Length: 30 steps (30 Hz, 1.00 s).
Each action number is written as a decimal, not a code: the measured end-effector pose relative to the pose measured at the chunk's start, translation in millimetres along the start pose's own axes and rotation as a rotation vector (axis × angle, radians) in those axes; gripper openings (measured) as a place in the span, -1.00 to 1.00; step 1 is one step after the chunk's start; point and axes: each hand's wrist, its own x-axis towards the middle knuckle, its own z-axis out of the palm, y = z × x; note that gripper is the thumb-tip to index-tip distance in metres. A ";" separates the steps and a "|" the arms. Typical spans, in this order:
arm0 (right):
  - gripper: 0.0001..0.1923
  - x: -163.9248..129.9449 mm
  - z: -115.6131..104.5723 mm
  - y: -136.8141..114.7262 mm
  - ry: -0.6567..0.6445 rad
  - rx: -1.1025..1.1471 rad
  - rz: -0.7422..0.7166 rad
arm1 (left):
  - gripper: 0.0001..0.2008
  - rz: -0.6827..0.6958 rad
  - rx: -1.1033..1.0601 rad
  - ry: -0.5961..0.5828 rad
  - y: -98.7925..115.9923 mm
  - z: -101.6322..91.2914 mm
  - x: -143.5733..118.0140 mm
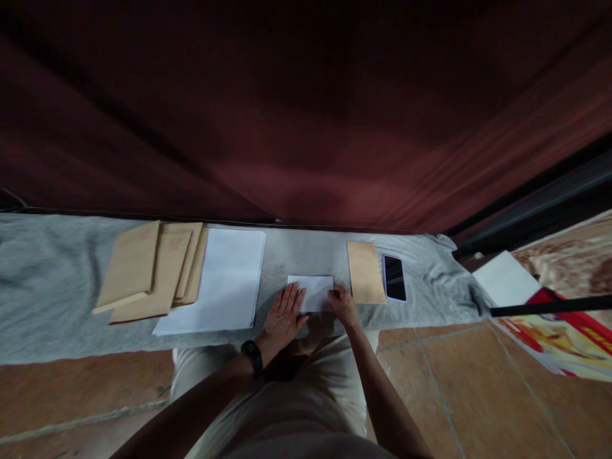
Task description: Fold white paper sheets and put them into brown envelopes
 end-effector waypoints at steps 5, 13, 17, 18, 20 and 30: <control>-0.75 -4.4 -5.7 -0.4 -0.036 0.095 0.012 | -0.33 0.007 0.005 -0.013 1.6 -3.3 -0.6; -0.70 -7.7 -9.4 -1.4 -0.070 0.285 0.100 | -0.31 0.014 0.018 0.022 3.7 -6.2 0.1; -0.61 -10.2 -4.8 -4.3 -0.105 0.415 0.178 | -0.32 0.022 0.018 0.049 2.6 -10.8 7.9; -0.58 -11.0 -4.1 -5.7 -0.116 0.450 0.199 | -0.31 0.024 0.024 0.053 1.6 -12.0 10.4; -0.52 -12.6 -4.6 -9.1 -0.133 0.516 0.233 | -0.27 0.032 0.033 0.056 -0.7 -15.2 15.3; -0.43 -16.0 -7.6 -31.6 -0.191 0.954 0.379 | -0.52 -0.526 -1.044 0.185 16.6 -40.2 38.7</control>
